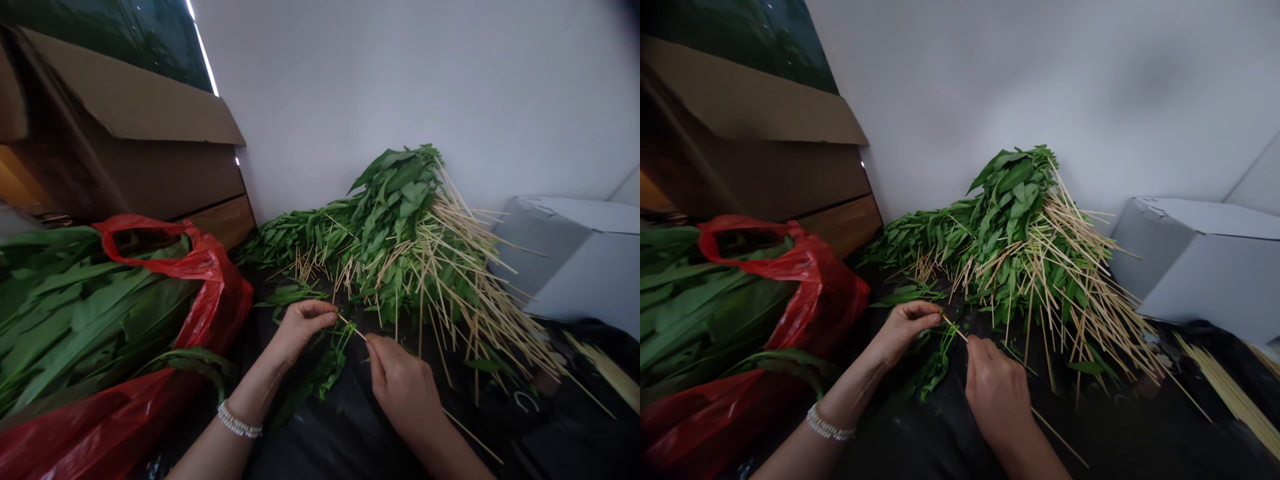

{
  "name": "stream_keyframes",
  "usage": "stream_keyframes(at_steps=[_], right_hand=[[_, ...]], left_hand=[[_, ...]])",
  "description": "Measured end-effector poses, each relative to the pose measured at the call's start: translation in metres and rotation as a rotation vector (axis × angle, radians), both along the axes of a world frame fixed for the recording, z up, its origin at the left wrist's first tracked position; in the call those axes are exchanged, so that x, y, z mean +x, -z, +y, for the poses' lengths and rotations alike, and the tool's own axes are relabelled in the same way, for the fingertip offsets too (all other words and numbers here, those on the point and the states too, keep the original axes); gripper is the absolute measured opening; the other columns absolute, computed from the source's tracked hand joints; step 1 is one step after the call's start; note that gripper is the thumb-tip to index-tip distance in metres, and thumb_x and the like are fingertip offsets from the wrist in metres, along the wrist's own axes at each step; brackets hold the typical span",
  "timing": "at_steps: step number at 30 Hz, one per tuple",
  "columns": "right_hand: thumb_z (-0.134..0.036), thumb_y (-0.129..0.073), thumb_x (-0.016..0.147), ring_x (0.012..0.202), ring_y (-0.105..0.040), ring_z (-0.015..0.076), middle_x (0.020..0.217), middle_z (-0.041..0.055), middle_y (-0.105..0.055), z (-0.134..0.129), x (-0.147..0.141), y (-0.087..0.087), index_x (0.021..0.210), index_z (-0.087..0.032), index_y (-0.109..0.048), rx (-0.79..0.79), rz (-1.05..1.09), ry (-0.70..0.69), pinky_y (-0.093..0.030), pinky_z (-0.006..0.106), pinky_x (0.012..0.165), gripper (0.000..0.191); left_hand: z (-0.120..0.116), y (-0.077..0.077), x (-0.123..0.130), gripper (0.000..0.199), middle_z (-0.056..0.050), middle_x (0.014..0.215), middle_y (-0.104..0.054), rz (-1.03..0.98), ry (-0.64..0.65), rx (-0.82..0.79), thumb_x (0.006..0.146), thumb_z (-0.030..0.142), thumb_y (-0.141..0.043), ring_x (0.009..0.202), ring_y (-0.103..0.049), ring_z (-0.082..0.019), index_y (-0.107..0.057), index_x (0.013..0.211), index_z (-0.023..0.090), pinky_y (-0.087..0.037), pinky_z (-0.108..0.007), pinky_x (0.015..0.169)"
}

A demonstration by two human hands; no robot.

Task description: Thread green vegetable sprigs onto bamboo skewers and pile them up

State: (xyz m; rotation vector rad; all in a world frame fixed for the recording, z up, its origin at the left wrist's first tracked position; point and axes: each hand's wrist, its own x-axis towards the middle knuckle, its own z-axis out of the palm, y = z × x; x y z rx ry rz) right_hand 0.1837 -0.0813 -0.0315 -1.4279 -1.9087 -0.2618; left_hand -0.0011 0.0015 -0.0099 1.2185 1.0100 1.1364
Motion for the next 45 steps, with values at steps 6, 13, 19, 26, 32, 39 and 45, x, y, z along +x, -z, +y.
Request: stream_keyframes(at_steps=[6, 13, 19, 26, 32, 39, 45], right_hand=[[-0.019, -0.035, 0.098, 0.067, -0.067, 0.0143, 0.077, 0.0029, -0.067, -0.0003, -0.0003, 0.0018, 0.097, -0.017, -0.065, -0.021, 0.019, -0.036, -0.042, 0.024, 0.056, 0.030], [-0.020, -0.035, 0.098, 0.070, -0.067, 0.0141, 0.080, 0.0038, -0.069, 0.0007, -0.0004, 0.0015, 0.100, -0.018, -0.065, -0.015, 0.048, -0.024, -0.045, 0.022, 0.059, 0.031], [-0.021, -0.035, 0.099, 0.070, -0.068, 0.0150, 0.080, 0.0036, -0.068, 0.0001, -0.0011, 0.0014, 0.099, -0.017, -0.065, -0.014, 0.054, -0.032, -0.045, 0.023, 0.059, 0.030], [-0.020, -0.035, 0.099, 0.073, -0.068, 0.0155, 0.080, 0.0047, -0.068, 0.0002, -0.0010, 0.0012, 0.100, -0.016, -0.065, -0.005, 0.063, -0.045, -0.046, 0.023, 0.063, 0.031], [-0.020, -0.035, 0.099, 0.074, -0.068, 0.0152, 0.080, 0.0043, -0.069, 0.0011, -0.0007, 0.0029, 0.100, -0.017, -0.065, -0.009, 0.067, -0.043, -0.046, 0.022, 0.063, 0.031], [-0.021, -0.035, 0.100, 0.072, -0.069, 0.0154, 0.081, 0.0040, -0.069, 0.0012, -0.0005, 0.0034, 0.100, -0.017, -0.065, 0.019, 0.058, -0.035, -0.045, 0.023, 0.060, 0.031], [-0.021, -0.035, 0.099, 0.074, -0.069, 0.0160, 0.081, 0.0043, -0.069, 0.0003, -0.0008, 0.0023, 0.099, -0.017, -0.066, 0.003, 0.058, -0.039, -0.046, 0.023, 0.061, 0.031]], left_hand=[[0.0006, 0.0021, -0.0016, 0.030, -0.004, 0.075, -0.074, 0.025, 0.036, -0.003, 0.058, 0.032, -0.088, 0.069, -0.065, -0.014, -0.076, 0.080, 0.015, -0.050, -0.027, 0.074], [0.0009, 0.0026, -0.0027, 0.039, -0.006, 0.083, -0.076, -0.003, 0.093, -0.034, 0.060, 0.036, -0.087, 0.075, -0.067, -0.015, -0.076, 0.092, 0.015, -0.050, -0.028, 0.078], [0.0023, 0.0028, 0.0000, 0.033, -0.003, 0.072, -0.074, -0.063, -0.029, -0.040, 0.057, 0.038, -0.088, 0.066, -0.064, -0.012, -0.077, 0.078, 0.015, -0.049, -0.024, 0.071], [0.0024, 0.0044, 0.0003, 0.032, -0.003, 0.073, -0.074, -0.132, 0.028, -0.108, 0.057, 0.035, -0.089, 0.067, -0.064, -0.011, -0.077, 0.079, 0.015, -0.048, -0.022, 0.069], [0.0013, 0.0047, -0.0006, 0.030, -0.004, 0.074, -0.074, -0.089, 0.057, -0.085, 0.060, 0.035, -0.088, 0.067, -0.063, -0.011, -0.077, 0.080, 0.015, -0.048, -0.023, 0.070], [0.0012, 0.0047, -0.0006, 0.029, -0.003, 0.073, -0.074, -0.109, 0.047, -0.089, 0.060, 0.035, -0.088, 0.066, -0.062, -0.009, -0.077, 0.078, 0.015, -0.046, -0.020, 0.069], [0.0022, 0.0067, -0.0019, 0.026, -0.003, 0.073, -0.074, -0.098, 0.061, -0.078, 0.062, 0.034, -0.087, 0.067, -0.062, -0.010, -0.077, 0.079, 0.016, -0.046, -0.021, 0.070]])
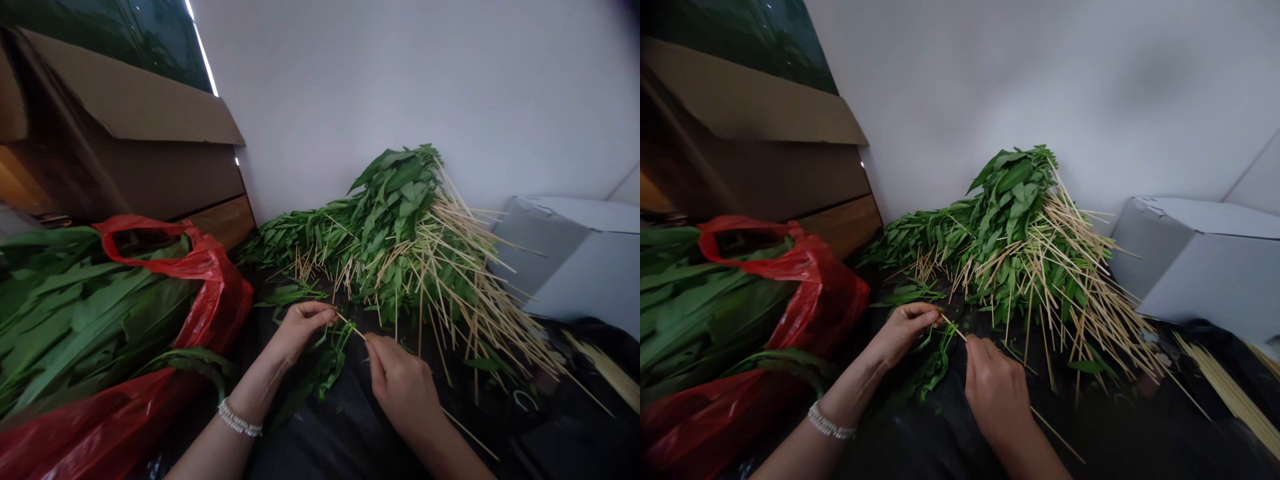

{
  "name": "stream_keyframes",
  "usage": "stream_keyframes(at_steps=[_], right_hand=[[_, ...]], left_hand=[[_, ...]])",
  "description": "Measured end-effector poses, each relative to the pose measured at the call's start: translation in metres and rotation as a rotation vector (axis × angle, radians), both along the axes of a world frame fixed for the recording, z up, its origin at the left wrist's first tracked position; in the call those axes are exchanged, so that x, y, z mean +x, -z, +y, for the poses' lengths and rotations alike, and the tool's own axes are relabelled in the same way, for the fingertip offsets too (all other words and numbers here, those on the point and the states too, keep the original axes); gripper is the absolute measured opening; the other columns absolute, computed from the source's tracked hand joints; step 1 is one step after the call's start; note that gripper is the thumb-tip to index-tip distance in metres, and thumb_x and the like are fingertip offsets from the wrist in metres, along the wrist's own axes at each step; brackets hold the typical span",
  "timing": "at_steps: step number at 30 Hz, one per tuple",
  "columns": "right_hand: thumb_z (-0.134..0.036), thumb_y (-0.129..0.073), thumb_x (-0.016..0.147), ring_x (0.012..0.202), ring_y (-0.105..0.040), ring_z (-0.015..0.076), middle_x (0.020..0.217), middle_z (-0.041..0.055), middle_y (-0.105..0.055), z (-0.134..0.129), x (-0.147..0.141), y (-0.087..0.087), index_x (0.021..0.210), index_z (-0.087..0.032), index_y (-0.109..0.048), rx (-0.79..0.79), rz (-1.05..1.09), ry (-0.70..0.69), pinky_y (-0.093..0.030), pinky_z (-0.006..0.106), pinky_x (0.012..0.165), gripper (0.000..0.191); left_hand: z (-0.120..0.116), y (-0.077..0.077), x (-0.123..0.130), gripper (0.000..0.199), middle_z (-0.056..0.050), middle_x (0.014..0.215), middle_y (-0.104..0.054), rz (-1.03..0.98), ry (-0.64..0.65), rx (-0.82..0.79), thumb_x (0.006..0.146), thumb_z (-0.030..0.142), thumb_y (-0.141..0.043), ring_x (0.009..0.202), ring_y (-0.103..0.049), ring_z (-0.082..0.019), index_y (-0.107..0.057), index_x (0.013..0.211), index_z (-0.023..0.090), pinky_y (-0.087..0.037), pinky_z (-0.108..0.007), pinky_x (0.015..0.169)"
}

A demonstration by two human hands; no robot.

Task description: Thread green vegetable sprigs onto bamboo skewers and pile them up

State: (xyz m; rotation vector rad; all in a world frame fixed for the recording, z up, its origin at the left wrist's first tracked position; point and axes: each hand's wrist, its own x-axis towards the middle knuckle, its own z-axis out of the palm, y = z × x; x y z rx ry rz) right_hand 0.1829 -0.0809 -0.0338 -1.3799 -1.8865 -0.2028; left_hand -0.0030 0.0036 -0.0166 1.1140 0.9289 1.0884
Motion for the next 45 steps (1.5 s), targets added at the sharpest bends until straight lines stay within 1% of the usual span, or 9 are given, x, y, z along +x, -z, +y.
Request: stream_keyframes(at_steps=[10, 17, 23, 30, 34, 37, 40, 42, 45], right_hand=[[-0.021, -0.035, 0.099, 0.069, -0.068, 0.0156, 0.075, 0.0032, -0.066, -0.001, 0.000, 0.000, 0.099, -0.017, -0.065, 0.001, 0.001, -0.017, -0.043, 0.023, 0.058, 0.031], [-0.019, -0.034, 0.099, 0.071, -0.068, 0.0154, 0.076, 0.0033, -0.066, -0.001, -0.002, 0.000, 0.099, -0.015, -0.065, 0.032, 0.008, -0.039, -0.043, 0.024, 0.061, 0.031], [-0.018, -0.034, 0.099, 0.072, -0.067, 0.0153, 0.075, 0.0031, -0.066, -0.002, -0.002, 0.001, 0.098, -0.016, -0.065, 0.011, 0.003, -0.050, -0.042, 0.024, 0.061, 0.031], [-0.017, -0.035, 0.099, 0.073, -0.066, 0.0151, 0.076, 0.0034, -0.066, -0.001, -0.003, -0.001, 0.096, -0.016, -0.064, 0.010, 0.027, -0.050, -0.041, 0.024, 0.063, 0.030], [-0.017, -0.037, 0.097, 0.066, -0.063, 0.0131, 0.073, 0.0014, -0.063, -0.003, -0.003, -0.006, 0.090, -0.017, -0.062, 0.027, 0.067, -0.098, -0.038, 0.024, 0.062, 0.026], [-0.017, -0.037, 0.096, 0.059, -0.057, 0.0125, 0.067, -0.0002, -0.058, -0.008, -0.006, -0.008, 0.083, -0.018, -0.060, 0.005, 0.002, -0.195, -0.035, 0.025, 0.061, 0.026], [-0.016, -0.035, 0.095, 0.056, -0.051, 0.0131, 0.063, -0.0004, -0.055, -0.012, -0.010, -0.009, 0.076, -0.019, -0.057, 0.003, -0.129, -0.264, -0.031, 0.027, 0.058, 0.029], [-0.015, -0.035, 0.095, 0.055, -0.050, 0.0134, 0.062, -0.0004, -0.054, -0.012, -0.011, -0.009, 0.073, -0.020, -0.056, 0.014, -0.169, -0.274, -0.030, 0.028, 0.057, 0.030], [-0.015, -0.035, 0.095, 0.055, -0.049, 0.0134, 0.062, -0.0007, -0.054, -0.012, -0.012, -0.009, 0.075, -0.020, -0.057, 0.027, -0.167, -0.271, -0.029, 0.029, 0.056, 0.030]], left_hand=[[0.001, 0.000, -0.001, 0.026, -0.004, 0.073, -0.074, 0.049, 0.031, 0.036, 0.062, 0.033, -0.087, 0.067, -0.062, -0.011, -0.077, 0.078, 0.014, -0.047, -0.023, 0.072], [-0.001, -0.001, -0.001, 0.031, -0.004, 0.074, -0.074, -0.082, 0.108, -0.111, 0.057, 0.031, -0.090, 0.068, -0.064, -0.010, -0.077, 0.078, 0.013, -0.048, -0.021, 0.070], [-0.003, -0.002, 0.000, 0.032, -0.003, 0.073, -0.072, -0.023, 0.138, -0.133, 0.056, 0.033, -0.090, 0.067, -0.062, -0.009, -0.076, 0.077, 0.013, -0.046, -0.021, 0.070], [-0.005, -0.002, 0.001, 0.037, -0.003, 0.071, -0.069, 0.091, 0.175, -0.033, 0.061, 0.045, -0.086, 0.067, -0.056, -0.010, -0.076, 0.079, 0.014, -0.041, -0.021, 0.066], [0.000, -0.005, 0.000, 0.052, -0.008, 0.085, -0.073, 0.077, 0.042, -0.029, 0.071, 0.064, -0.069, 0.073, -0.060, -0.015, -0.077, 0.087, 0.015, -0.043, -0.024, 0.068], [0.004, 0.001, 0.001, 0.037, -0.008, 0.088, -0.074, 0.275, -0.050, 0.161, 0.076, 0.052, -0.069, 0.078, -0.063, -0.019, -0.077, 0.089, 0.018, -0.045, -0.029, 0.074], [0.005, 0.010, 0.003, 0.014, -0.007, 0.088, -0.074, 0.645, 0.013, 0.470, 0.077, 0.029, -0.071, 0.085, -0.063, -0.023, -0.078, 0.086, 0.021, -0.043, -0.033, 0.082], [0.004, 0.016, 0.004, 0.011, -0.006, 0.087, -0.073, 0.866, 0.065, 0.605, 0.076, 0.022, -0.071, 0.085, -0.061, -0.023, -0.078, 0.084, 0.023, -0.042, -0.034, 0.082], [0.004, 0.021, 0.003, 0.015, -0.005, 0.088, -0.070, 1.068, 0.094, 0.688, 0.075, 0.016, -0.070, 0.087, -0.058, -0.023, -0.077, 0.085, 0.024, -0.041, -0.033, 0.079]])
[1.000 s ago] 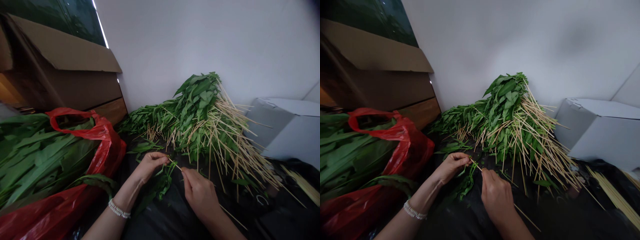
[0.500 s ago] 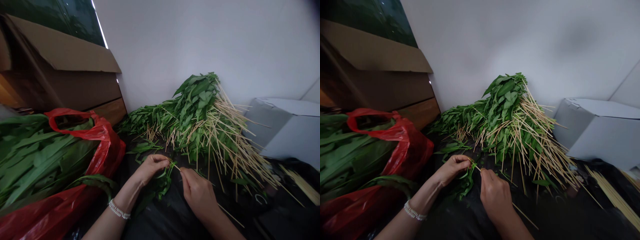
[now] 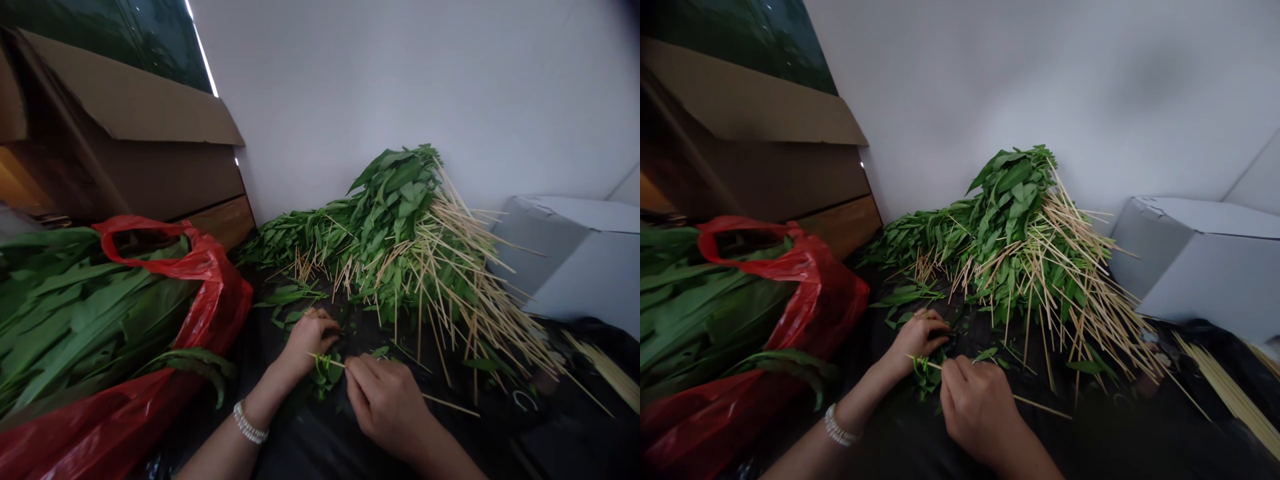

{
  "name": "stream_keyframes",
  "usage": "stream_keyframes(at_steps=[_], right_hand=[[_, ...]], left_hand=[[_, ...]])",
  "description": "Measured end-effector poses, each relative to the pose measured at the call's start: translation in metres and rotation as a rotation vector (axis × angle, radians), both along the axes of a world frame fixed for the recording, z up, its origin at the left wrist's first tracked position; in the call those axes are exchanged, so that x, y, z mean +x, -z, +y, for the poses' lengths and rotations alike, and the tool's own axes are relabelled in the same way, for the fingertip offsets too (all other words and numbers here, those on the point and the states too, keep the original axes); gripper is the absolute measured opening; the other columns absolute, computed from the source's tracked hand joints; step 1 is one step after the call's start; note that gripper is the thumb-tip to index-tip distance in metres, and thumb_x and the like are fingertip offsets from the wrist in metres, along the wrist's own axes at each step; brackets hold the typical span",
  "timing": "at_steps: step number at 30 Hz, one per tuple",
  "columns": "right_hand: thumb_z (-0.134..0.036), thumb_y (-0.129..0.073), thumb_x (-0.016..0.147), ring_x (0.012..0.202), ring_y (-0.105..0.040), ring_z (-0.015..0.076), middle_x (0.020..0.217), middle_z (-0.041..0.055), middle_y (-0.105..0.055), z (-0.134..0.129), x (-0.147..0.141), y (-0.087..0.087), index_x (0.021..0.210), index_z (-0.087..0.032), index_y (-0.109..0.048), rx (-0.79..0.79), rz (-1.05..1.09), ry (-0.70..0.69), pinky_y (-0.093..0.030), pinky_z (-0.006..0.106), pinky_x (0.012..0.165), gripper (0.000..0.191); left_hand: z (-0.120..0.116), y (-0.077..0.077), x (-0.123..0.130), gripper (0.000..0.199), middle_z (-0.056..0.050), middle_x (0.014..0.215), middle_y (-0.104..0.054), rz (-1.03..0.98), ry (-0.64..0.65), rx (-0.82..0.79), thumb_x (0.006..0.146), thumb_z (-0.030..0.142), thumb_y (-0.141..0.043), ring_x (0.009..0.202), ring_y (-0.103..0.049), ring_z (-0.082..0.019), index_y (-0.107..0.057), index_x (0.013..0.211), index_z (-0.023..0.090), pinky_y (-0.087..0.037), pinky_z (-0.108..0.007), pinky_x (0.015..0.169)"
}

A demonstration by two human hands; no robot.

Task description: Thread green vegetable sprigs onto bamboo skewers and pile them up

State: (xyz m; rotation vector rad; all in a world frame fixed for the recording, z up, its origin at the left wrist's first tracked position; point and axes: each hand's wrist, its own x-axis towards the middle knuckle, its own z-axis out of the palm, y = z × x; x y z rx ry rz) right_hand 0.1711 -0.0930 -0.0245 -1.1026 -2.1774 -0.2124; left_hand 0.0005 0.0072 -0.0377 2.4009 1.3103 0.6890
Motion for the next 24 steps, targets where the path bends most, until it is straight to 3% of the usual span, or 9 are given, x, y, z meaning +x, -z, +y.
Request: stream_keyframes(at_steps=[4, 9, 14, 16, 19, 21, 24], right_hand=[[-0.014, -0.036, 0.094, 0.055, -0.050, 0.0137, 0.062, -0.0004, -0.054, 0.001, 0.001, 0.001, 0.075, -0.020, -0.058, 0.003, 0.001, 0.010, -0.030, 0.029, 0.056, 0.030], [-0.015, -0.037, 0.096, 0.055, -0.054, 0.0124, 0.066, -0.0005, -0.058, 0.005, 0.005, 0.004, 0.082, -0.018, -0.061, -0.003, 0.112, 0.090, -0.033, 0.027, 0.057, 0.028], [-0.018, -0.038, 0.097, 0.068, -0.064, 0.0128, 0.077, 0.0020, -0.065, 0.010, 0.010, 0.004, 0.088, -0.018, -0.062, -0.045, 0.214, 0.200, -0.039, 0.024, 0.061, 0.027], [-0.019, -0.038, 0.097, 0.069, -0.065, 0.0133, 0.079, 0.0023, -0.067, 0.011, 0.011, 0.005, 0.092, -0.018, -0.063, -0.056, 0.216, 0.233, -0.040, 0.023, 0.061, 0.026], [-0.020, -0.037, 0.097, 0.067, -0.066, 0.0135, 0.079, 0.0026, -0.068, 0.012, 0.011, 0.006, 0.093, -0.018, -0.064, -0.047, 0.217, 0.256, -0.041, 0.023, 0.059, 0.027], [-0.020, -0.037, 0.097, 0.067, -0.066, 0.0134, 0.080, 0.0031, -0.069, 0.012, 0.011, 0.006, 0.093, -0.019, -0.064, -0.044, 0.220, 0.265, -0.042, 0.023, 0.059, 0.027], [-0.020, -0.037, 0.097, 0.069, -0.067, 0.0136, 0.081, 0.0039, -0.069, 0.013, 0.011, 0.007, 0.093, -0.018, -0.064, -0.048, 0.220, 0.270, -0.043, 0.022, 0.060, 0.028]], left_hand=[[0.000, 0.001, -0.001, 0.014, -0.006, 0.087, -0.068, 0.031, -0.028, 0.019, 0.078, 0.011, -0.065, 0.086, -0.058, -0.022, -0.075, 0.082, 0.021, -0.041, -0.033, 0.080], [-0.001, -0.013, -0.003, 0.012, -0.005, 0.093, -0.069, -0.183, -0.112, 0.101, 0.084, 0.015, -0.060, 0.093, -0.059, -0.022, -0.069, 0.088, 0.022, -0.042, -0.034, 0.088], [-0.003, -0.028, -0.005, 0.004, -0.009, 0.129, -0.058, -0.432, -0.199, 0.170, 0.082, 0.020, -0.065, 0.124, -0.048, -0.027, -0.069, 0.082, 0.021, -0.029, -0.043, 0.107], [-0.003, -0.029, -0.005, 0.005, -0.010, 0.125, -0.060, -0.569, -0.167, 0.052, 0.080, 0.024, -0.067, 0.124, -0.049, -0.028, -0.069, 0.080, 0.019, -0.033, -0.042, 0.104], [-0.004, -0.030, -0.003, 0.017, -0.008, 0.098, -0.069, -0.802, -0.076, -0.250, 0.078, 0.034, -0.070, 0.100, -0.061, -0.023, -0.066, 0.083, 0.018, -0.045, -0.033, 0.087], [-0.006, -0.030, -0.001, 0.025, -0.005, 0.085, -0.070, -0.915, -0.051, -0.411, 0.075, 0.039, -0.074, 0.081, -0.063, -0.018, -0.066, 0.085, 0.017, -0.047, -0.028, 0.076], [-0.008, -0.031, 0.000, 0.033, -0.003, 0.076, -0.069, -1.021, -0.053, -0.549, 0.071, 0.042, -0.079, 0.069, -0.060, -0.013, -0.068, 0.087, 0.015, -0.045, -0.023, 0.068]])
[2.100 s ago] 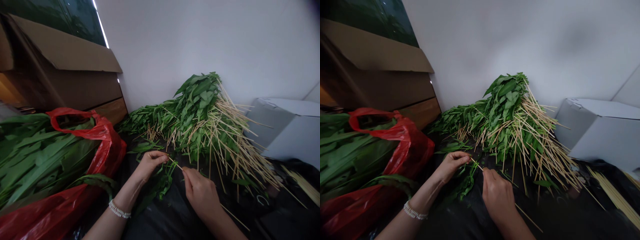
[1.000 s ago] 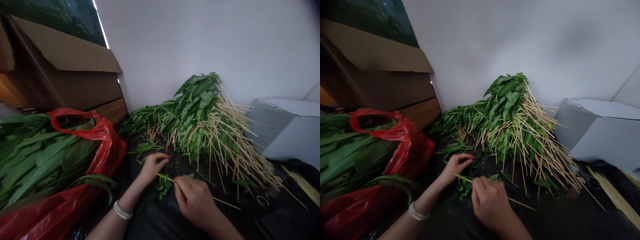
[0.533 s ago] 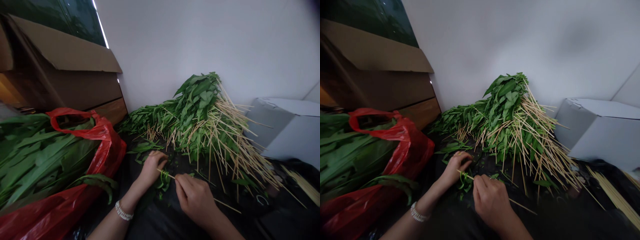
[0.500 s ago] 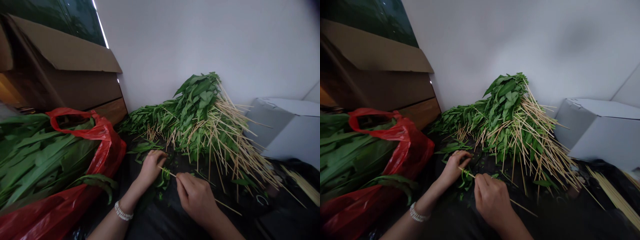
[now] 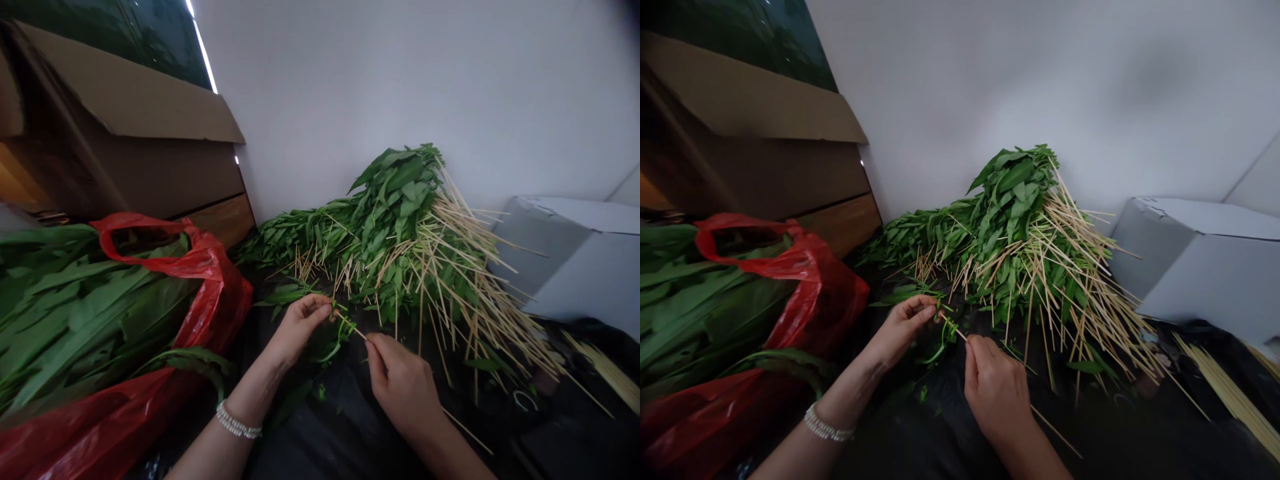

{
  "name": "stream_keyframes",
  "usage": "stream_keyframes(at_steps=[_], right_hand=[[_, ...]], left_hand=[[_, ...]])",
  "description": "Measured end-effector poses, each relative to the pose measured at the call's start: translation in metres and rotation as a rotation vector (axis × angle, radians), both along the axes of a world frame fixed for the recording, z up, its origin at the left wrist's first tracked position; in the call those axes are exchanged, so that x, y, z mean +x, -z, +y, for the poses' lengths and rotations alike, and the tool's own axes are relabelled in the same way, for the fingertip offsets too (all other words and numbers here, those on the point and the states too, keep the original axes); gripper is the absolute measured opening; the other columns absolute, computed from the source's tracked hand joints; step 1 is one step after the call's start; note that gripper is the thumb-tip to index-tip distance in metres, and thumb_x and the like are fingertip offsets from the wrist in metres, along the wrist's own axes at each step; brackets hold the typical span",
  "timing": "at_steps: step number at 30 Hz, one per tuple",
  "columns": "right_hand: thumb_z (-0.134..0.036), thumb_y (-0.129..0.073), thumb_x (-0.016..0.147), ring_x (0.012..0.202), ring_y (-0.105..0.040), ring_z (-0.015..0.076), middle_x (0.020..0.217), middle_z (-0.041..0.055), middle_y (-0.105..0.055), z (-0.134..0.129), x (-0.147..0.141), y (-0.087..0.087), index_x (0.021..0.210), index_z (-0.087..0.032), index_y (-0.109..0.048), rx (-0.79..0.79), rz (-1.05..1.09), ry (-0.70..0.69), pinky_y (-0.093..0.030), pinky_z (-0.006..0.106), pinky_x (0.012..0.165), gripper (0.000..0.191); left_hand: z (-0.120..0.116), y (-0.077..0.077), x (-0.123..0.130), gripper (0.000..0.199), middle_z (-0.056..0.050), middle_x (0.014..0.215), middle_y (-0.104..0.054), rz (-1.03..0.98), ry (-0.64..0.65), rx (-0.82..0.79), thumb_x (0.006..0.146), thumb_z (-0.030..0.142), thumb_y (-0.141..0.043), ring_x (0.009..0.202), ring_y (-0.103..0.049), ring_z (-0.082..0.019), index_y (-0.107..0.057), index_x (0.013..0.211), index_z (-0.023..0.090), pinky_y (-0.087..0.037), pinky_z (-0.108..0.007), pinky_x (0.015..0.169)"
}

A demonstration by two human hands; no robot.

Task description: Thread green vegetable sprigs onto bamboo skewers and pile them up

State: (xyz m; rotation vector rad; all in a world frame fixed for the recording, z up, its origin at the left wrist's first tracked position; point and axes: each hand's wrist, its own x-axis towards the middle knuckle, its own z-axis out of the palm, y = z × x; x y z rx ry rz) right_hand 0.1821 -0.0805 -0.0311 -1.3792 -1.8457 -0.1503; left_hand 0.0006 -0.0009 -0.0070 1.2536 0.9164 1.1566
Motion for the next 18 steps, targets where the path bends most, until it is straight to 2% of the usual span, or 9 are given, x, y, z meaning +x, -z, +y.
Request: stream_keyframes(at_steps=[7, 11, 18], right_hand=[[-0.021, -0.037, 0.097, 0.064, -0.066, 0.0128, 0.079, 0.0028, -0.069, 0.0000, 0.0002, -0.0004, 0.093, -0.019, -0.065, 0.005, 0.025, -0.010, -0.044, 0.022, 0.060, 0.028], [-0.022, -0.038, 0.097, 0.064, -0.066, 0.0128, 0.081, 0.0034, -0.069, -0.0001, 0.0001, 0.0004, 0.093, -0.019, -0.065, -0.009, 0.012, 0.005, -0.044, 0.022, 0.060, 0.028], [-0.021, -0.036, 0.097, 0.064, -0.066, 0.0135, 0.078, 0.0030, -0.068, 0.0000, 0.0008, 0.0009, 0.093, -0.019, -0.065, -0.026, -0.021, 0.007, -0.042, 0.022, 0.058, 0.029]], left_hand=[[0.0003, 0.0028, -0.0033, 0.036, -0.004, 0.085, -0.072, -0.076, 0.069, -0.101, 0.066, 0.035, -0.084, 0.075, -0.064, -0.013, -0.073, 0.095, 0.015, -0.048, -0.023, 0.073], [0.0006, 0.0033, -0.0032, 0.035, -0.004, 0.082, -0.072, -0.076, 0.034, -0.092, 0.064, 0.033, -0.085, 0.071, -0.062, -0.012, -0.074, 0.092, 0.015, -0.047, -0.021, 0.069], [0.0018, 0.0031, -0.0027, 0.035, -0.004, 0.083, -0.074, -0.036, -0.010, -0.069, 0.060, 0.030, -0.087, 0.075, -0.065, -0.014, -0.075, 0.089, 0.016, -0.048, -0.024, 0.074]])
